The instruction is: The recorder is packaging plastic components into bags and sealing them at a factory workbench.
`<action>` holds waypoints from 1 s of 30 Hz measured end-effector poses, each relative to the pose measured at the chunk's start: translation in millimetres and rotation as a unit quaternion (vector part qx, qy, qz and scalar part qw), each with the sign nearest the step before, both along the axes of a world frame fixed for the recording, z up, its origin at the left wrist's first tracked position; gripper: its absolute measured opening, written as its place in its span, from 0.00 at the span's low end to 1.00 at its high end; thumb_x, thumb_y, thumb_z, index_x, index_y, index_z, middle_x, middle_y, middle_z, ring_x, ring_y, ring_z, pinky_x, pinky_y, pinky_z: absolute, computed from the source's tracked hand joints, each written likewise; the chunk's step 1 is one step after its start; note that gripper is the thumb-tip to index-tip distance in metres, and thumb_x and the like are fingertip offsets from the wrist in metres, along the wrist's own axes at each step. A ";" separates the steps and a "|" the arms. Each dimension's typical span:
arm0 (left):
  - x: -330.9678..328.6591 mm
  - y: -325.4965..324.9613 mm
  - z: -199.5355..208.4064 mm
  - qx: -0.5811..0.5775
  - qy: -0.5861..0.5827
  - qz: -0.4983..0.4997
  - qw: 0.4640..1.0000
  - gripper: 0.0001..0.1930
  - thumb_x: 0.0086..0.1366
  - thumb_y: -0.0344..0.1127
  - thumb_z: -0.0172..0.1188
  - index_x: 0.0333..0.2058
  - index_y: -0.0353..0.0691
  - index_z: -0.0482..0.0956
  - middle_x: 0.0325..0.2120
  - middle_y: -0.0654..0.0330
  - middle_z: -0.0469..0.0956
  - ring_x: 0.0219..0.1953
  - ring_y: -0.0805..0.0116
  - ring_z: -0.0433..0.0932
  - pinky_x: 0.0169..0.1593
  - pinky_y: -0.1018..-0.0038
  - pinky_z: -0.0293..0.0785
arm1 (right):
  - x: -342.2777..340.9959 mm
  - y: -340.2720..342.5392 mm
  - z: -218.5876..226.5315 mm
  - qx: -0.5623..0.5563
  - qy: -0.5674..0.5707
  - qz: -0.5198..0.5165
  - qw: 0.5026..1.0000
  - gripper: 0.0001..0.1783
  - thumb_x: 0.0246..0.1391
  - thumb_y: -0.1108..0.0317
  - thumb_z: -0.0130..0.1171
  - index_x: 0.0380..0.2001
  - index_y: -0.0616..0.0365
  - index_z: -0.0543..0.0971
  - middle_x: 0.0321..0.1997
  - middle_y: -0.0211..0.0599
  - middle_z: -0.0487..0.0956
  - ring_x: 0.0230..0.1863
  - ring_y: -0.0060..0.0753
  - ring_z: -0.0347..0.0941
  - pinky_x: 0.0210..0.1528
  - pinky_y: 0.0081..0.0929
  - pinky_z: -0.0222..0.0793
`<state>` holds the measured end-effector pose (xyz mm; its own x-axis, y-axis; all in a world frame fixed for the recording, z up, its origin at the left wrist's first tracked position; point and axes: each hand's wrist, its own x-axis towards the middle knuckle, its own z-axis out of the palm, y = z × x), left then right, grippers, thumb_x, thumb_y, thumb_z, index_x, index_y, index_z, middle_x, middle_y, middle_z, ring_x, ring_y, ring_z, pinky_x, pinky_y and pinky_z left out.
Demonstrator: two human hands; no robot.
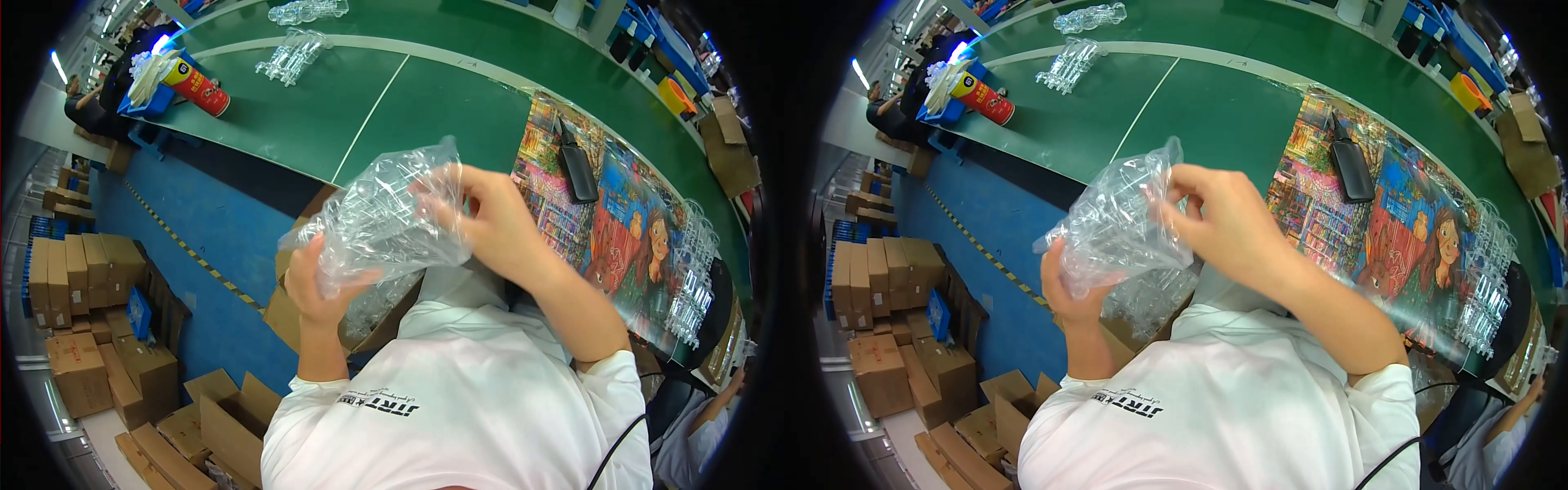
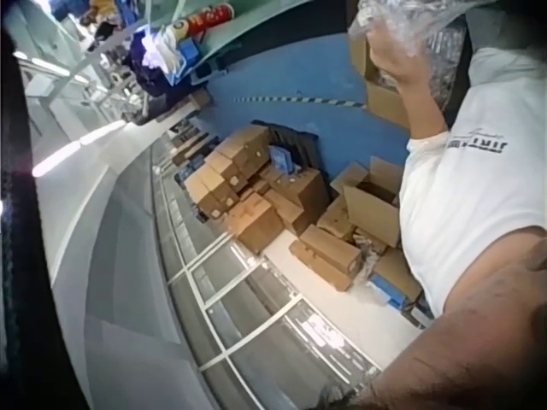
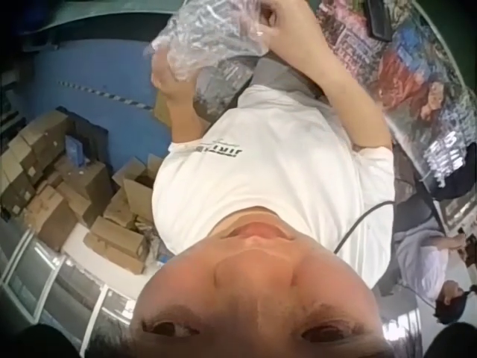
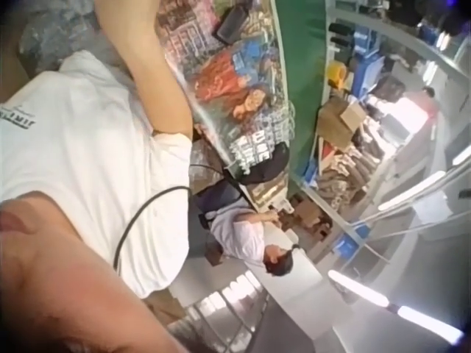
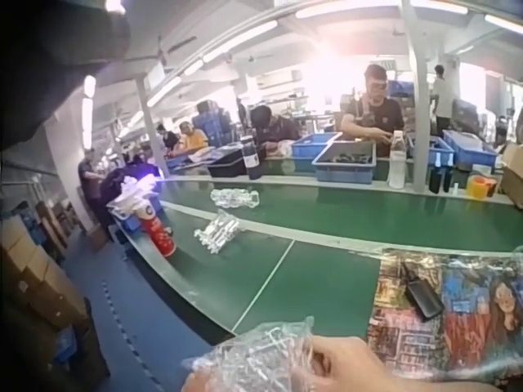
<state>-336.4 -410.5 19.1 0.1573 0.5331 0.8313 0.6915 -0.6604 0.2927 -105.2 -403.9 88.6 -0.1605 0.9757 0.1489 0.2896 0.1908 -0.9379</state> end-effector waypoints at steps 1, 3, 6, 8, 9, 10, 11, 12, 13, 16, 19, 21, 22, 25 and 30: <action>-3.8 3.7 -1.0 0.009 -0.063 -0.002 0.998 0.28 0.50 0.40 0.68 0.47 0.33 0.70 0.29 0.55 0.75 0.31 0.63 0.75 0.31 0.73 0.72 | -0.2 6.2 2.4 0.002 -0.003 -0.001 1.000 0.11 0.52 0.65 0.58 0.35 0.62 0.78 0.24 0.29 0.77 0.26 0.18 0.70 0.30 0.16 0.64; -16.7 8.9 -7.6 0.024 -0.187 0.004 0.982 0.21 0.51 0.37 0.67 0.40 0.32 0.72 0.25 0.58 0.72 0.29 0.67 0.73 0.30 0.74 0.70 | -3.2 20.0 5.1 -0.035 0.016 0.012 0.999 0.13 0.54 0.63 0.56 0.37 0.62 0.79 0.24 0.27 0.77 0.28 0.15 0.69 0.32 0.15 0.63; -68.1 27.9 -28.7 -0.007 -0.312 0.087 0.946 0.12 0.54 0.33 0.65 0.28 0.35 0.69 0.23 0.63 0.67 0.28 0.72 0.68 0.34 0.76 0.69 | -6.1 54.7 4.6 -0.021 0.017 0.004 1.000 0.15 0.56 0.62 0.53 0.38 0.62 0.79 0.24 0.26 0.76 0.29 0.14 0.68 0.33 0.15 0.62; -88.0 36.6 -25.4 -0.067 -0.420 0.117 0.897 0.12 0.55 0.30 0.62 0.25 0.37 0.66 0.24 0.63 0.66 0.29 0.73 0.68 0.36 0.77 0.69 | -4.6 88.6 0.2 0.042 0.009 -0.042 0.998 0.16 0.57 0.60 0.51 0.37 0.62 0.79 0.23 0.26 0.76 0.30 0.15 0.67 0.33 0.16 0.61; -98.2 40.0 -24.2 -0.125 -0.517 0.142 0.835 0.13 0.56 0.28 0.60 0.22 0.39 0.63 0.25 0.64 0.66 0.31 0.73 0.67 0.39 0.78 0.69 | -4.2 111.1 -5.2 0.087 0.004 -0.054 0.995 0.16 0.56 0.60 0.51 0.34 0.62 0.80 0.21 0.29 0.76 0.25 0.17 0.66 0.29 0.19 0.61; -115.8 43.4 -33.2 -0.125 -0.518 0.147 0.833 0.13 0.56 0.28 0.60 0.22 0.39 0.63 0.25 0.64 0.66 0.31 0.73 0.67 0.39 0.78 0.69 | -4.2 137.8 -12.1 0.130 -0.002 -0.064 0.989 0.16 0.55 0.60 0.50 0.31 0.61 0.80 0.19 0.33 0.76 0.21 0.19 0.65 0.26 0.22 0.60; -139.2 44.8 -53.8 -0.143 -0.526 0.130 0.828 0.12 0.56 0.27 0.59 0.22 0.39 0.63 0.27 0.64 0.67 0.32 0.73 0.68 0.39 0.78 0.69 | -5.4 167.2 -19.0 0.130 -0.052 -0.066 0.988 0.17 0.55 0.58 0.50 0.30 0.61 0.80 0.19 0.33 0.76 0.21 0.21 0.66 0.27 0.23 0.61; -160.4 44.8 -78.0 -0.162 -0.534 0.113 0.822 0.11 0.56 0.25 0.58 0.22 0.39 0.64 0.29 0.64 0.68 0.33 0.73 0.68 0.39 0.78 0.69 | -7.5 195.8 -22.9 0.130 -0.103 -0.069 0.984 0.18 0.55 0.57 0.50 0.29 0.60 0.80 0.19 0.33 0.76 0.22 0.24 0.68 0.28 0.25 0.62; -172.4 42.2 -99.0 -0.181 -0.542 0.098 0.815 0.10 0.56 0.24 0.58 0.23 0.39 0.64 0.30 0.64 0.69 0.34 0.73 0.69 0.39 0.78 0.69 | -13.2 223.4 -25.5 0.114 -0.156 -0.075 0.978 0.18 0.54 0.56 0.50 0.27 0.60 0.80 0.19 0.33 0.76 0.22 0.26 0.68 0.29 0.26 0.63; -181.1 20.6 -140.9 -0.188 -0.520 0.170 0.816 0.07 0.55 0.23 0.56 0.25 0.40 0.67 0.35 0.63 0.70 0.37 0.73 0.70 0.37 0.79 0.70 | -45.8 283.2 -28.7 0.062 -0.302 -0.053 0.950 0.15 0.57 0.58 0.50 0.38 0.53 0.81 0.25 0.23 0.75 0.27 0.19 0.65 0.30 0.21 0.59; -183.6 -10.6 -191.5 -0.254 -0.531 0.206 0.782 0.05 0.55 0.23 0.55 0.31 0.41 0.71 0.35 0.62 0.73 0.35 0.74 0.71 0.36 0.79 0.69 | -60.5 338.7 -57.8 0.079 -0.311 -0.018 0.947 0.17 0.50 0.56 0.54 0.36 0.57 0.79 0.32 0.46 0.80 0.36 0.43 0.77 0.39 0.35 0.71; -201.0 -52.0 -250.7 -0.370 -0.540 0.205 0.728 0.06 0.57 0.27 0.55 0.34 0.41 0.74 0.31 0.63 0.75 0.31 0.76 0.71 0.35 0.80 0.68 | -70.9 369.0 -72.8 0.091 -0.320 -0.038 0.942 0.16 0.50 0.56 0.54 0.33 0.57 0.80 0.28 0.45 0.80 0.33 0.43 0.77 0.38 0.36 0.71; -214.9 -78.7 -288.1 -0.424 -0.529 0.208 0.705 0.05 0.57 0.29 0.56 0.33 0.41 0.74 0.29 0.64 0.74 0.30 0.76 0.70 0.34 0.80 0.68 | -81.2 378.4 -81.7 0.107 -0.326 -0.062 0.937 0.16 0.49 0.56 0.54 0.29 0.57 0.81 0.25 0.44 0.80 0.31 0.43 0.77 0.36 0.36 0.71; -201.4 -112.7 -336.0 -0.466 -0.520 0.215 0.682 0.03 0.57 0.32 0.56 0.29 0.39 0.74 0.24 0.66 0.72 0.27 0.78 0.68 0.30 0.80 0.65 | -76.3 401.8 -85.6 0.157 -0.340 -0.060 0.925 0.16 0.49 0.56 0.54 0.31 0.57 0.81 0.27 0.43 0.80 0.31 0.43 0.77 0.38 0.36 0.71; -184.5 -140.3 -387.5 -0.657 -0.099 0.272 0.696 0.10 0.48 0.34 0.63 0.24 0.36 0.72 0.21 0.53 0.74 0.26 0.63 0.73 0.31 0.67 0.68 | -78.8 407.4 -64.9 0.131 -0.338 -0.018 0.932 0.19 0.50 0.53 0.56 0.34 0.59 0.80 0.32 0.46 0.80 0.37 0.43 0.77 0.42 0.35 0.69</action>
<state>-520.9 -550.8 -368.5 -0.4136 0.7894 -0.4536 0.5941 0.6116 0.5225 -184.0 3.4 23.6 -0.2716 0.9268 0.2594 0.8081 0.3660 -0.4615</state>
